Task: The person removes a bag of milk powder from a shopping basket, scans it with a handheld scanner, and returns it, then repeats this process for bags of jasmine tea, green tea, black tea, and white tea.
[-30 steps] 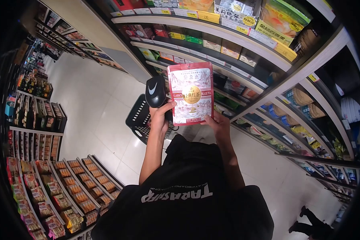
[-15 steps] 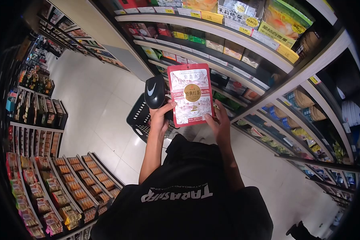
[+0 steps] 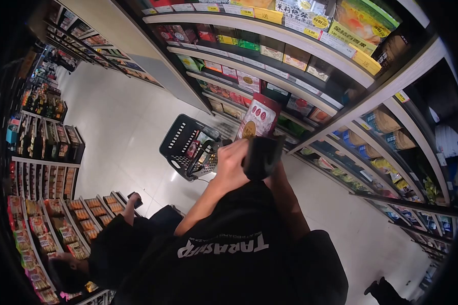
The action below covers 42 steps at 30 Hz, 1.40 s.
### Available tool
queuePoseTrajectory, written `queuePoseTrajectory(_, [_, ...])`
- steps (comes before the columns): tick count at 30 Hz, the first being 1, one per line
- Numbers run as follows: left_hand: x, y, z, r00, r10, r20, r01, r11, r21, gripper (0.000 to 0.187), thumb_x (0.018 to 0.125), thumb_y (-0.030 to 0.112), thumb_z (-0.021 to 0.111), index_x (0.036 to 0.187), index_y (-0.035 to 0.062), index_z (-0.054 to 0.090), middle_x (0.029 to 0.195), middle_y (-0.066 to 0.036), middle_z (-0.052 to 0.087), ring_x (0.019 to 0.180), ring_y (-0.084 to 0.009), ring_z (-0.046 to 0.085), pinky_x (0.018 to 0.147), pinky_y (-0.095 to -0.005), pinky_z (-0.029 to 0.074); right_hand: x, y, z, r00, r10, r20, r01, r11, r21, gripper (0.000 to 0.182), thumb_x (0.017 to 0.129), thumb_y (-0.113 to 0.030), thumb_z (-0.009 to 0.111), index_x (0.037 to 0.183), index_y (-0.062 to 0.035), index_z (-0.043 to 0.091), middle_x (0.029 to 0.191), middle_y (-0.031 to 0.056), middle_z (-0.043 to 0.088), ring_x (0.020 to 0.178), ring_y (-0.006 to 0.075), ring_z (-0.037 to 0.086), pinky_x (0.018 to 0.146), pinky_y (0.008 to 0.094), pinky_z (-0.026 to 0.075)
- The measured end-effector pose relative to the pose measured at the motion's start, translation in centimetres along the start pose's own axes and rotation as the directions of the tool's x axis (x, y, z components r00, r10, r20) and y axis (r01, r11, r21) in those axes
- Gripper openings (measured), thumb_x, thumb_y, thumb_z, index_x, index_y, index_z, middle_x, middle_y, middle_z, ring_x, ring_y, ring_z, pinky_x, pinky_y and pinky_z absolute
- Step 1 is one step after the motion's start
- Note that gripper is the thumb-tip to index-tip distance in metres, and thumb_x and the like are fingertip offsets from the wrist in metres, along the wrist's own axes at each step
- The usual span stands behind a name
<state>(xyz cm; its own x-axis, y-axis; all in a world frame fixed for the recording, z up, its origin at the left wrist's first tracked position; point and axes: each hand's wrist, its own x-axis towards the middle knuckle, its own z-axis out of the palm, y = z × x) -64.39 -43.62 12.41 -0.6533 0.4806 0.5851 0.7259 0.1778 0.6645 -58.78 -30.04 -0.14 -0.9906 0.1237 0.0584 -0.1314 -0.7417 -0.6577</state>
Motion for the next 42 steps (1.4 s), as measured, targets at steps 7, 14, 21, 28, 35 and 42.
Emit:
queuePoseTrajectory(7, [-0.8, 1.5, -0.3, 0.964, -0.252, 0.081, 0.259, 0.961, -0.098, 0.036, 0.07, 0.001, 0.076, 0.104, -0.0025, 0.066, 0.09, -0.018, 0.07, 0.082, -0.034, 0.071, 0.071, -0.0376, 0.055, 0.1, -2.9, 2.3, 0.996, 0.059, -0.068, -0.045, 0.982, 0.182, 0.046, 0.106, -0.04, 0.045, 0.132, -0.0039, 0.054, 0.119, 0.008, 0.065, 0.106, 0.0178, 0.066, 0.094, 0.0337, 0.053])
queuePoseTrajectory(14, [-5.0, -1.5, -3.3, 0.803, -0.58, 0.137, 0.594, 0.762, -0.258, 0.029, 0.077, 0.0, 0.078, 0.103, -0.0018, 0.065, 0.085, -0.005, 0.072, 0.073, -0.015, 0.067, 0.069, -0.0298, 0.054, 1.9, -5.3, 2.2, 0.944, 0.077, -0.32, -0.007, 0.977, 0.215, 0.061, 0.104, -0.047, 0.045, 0.143, 0.0003, 0.04, 0.133, 0.0171, 0.058, 0.117, 0.0271, 0.063, 0.098, 0.0423, 0.055])
queuePoseTrajectory(21, [-5.6, -2.1, -2.8, 0.599, -0.787, 0.145, 0.518, 0.243, -0.82, 0.049, 0.085, 0.0, 0.069, 0.13, -0.0065, 0.053, 0.117, -0.02, 0.062, 0.096, -0.0241, 0.067, 0.069, -0.0322, 0.062, 1.9, -5.4, 0.8, 0.955, 0.112, -0.276, -0.086, 0.991, 0.103, 0.054, 0.105, -0.041, 0.048, 0.138, 0.0025, 0.045, 0.126, 0.0154, 0.062, 0.109, 0.0229, 0.066, 0.092, 0.0385, 0.056])
queuePoseTrajectory(28, [-5.2, -3.4, -2.2, 0.575, -0.794, 0.2, 0.571, 0.214, -0.792, 0.057, 0.081, -0.006, 0.072, 0.134, -0.0039, 0.05, 0.113, -0.016, 0.065, 0.091, -0.0208, 0.068, 0.067, -0.0315, 0.061, 2.3, -4.8, 2.5, 0.94, 0.121, -0.318, -0.118, 0.993, 0.029, 0.047, 0.105, -0.033, 0.051, 0.133, 0.0041, 0.049, 0.121, 0.015, 0.064, 0.102, 0.0208, 0.068, 0.087, 0.0355, 0.057])
queuePoseTrajectory(35, [-5.2, -3.4, -1.8, 0.561, -0.816, 0.14, 0.574, 0.262, -0.776, 0.045, 0.077, -0.013, 0.072, 0.118, -0.0046, 0.058, 0.097, -0.014, 0.067, 0.07, -0.0191, 0.066, 0.055, -0.0288, 0.053, 2.5, -4.9, 3.2, 0.911, 0.11, -0.398, -0.156, 0.984, -0.085, 0.037, 0.104, -0.025, 0.054, 0.126, 0.0049, 0.057, 0.113, 0.0131, 0.068, 0.098, 0.0184, 0.069, 0.085, 0.0328, 0.057])
queuePoseTrajectory(42, [-5.0, -3.3, -1.8, 0.557, -0.824, 0.103, 0.553, 0.276, -0.786, 0.042, 0.076, -0.014, 0.073, 0.115, -0.0043, 0.059, 0.093, -0.012, 0.066, 0.068, -0.0183, 0.064, 0.055, -0.0289, 0.052, 2.6, -4.7, 3.2, 0.934, 0.047, -0.354, -0.094, 0.989, -0.118, 0.034, 0.103, -0.022, 0.056, 0.125, 0.0041, 0.06, 0.113, 0.0116, 0.069, 0.097, 0.0158, 0.068, 0.085, 0.0305, 0.055])
